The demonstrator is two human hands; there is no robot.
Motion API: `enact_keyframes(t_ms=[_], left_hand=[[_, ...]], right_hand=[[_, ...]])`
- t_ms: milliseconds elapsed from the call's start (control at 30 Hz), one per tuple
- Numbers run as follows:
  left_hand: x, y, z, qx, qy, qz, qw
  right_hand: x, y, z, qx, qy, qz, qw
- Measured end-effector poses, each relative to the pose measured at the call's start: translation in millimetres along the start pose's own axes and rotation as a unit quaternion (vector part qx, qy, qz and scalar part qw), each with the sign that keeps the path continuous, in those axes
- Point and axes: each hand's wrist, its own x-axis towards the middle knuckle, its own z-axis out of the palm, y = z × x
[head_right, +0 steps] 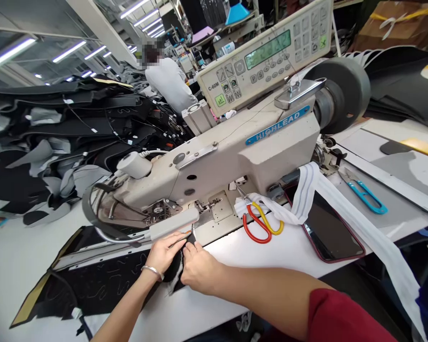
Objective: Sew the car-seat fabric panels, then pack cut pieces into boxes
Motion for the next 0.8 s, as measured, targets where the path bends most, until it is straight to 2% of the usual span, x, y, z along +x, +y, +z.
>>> enact_keyframes(t_ms=[233,400,500,667,800], left_hand=[[-8.9,21.0,11.0,0.084,0.041,0.025,0.995],[-13.0,26.5,18.9,0.12,0.052,-0.003,0.991],[-9.6,29.1,17.1,0.126,0.029,-0.039,0.991],[6.1,35.8,7.4,0.12,-0.051,-0.13,0.983],[15.4,30.6,10.4,0.126,-0.065,-0.171,0.975]], right_hand=[[1.1,-7.5,2.9,-0.01,-0.003,0.021,1.0],[3.1,-11.4,8.1,0.0,-0.001,0.034,0.999],[6.5,-8.2,8.0,-0.006,-0.019,0.029,0.999],[16.3,5.6,2.5,-0.007,-0.04,0.014,0.999],[22.2,15.1,0.7,0.003,-0.043,0.009,0.999]])
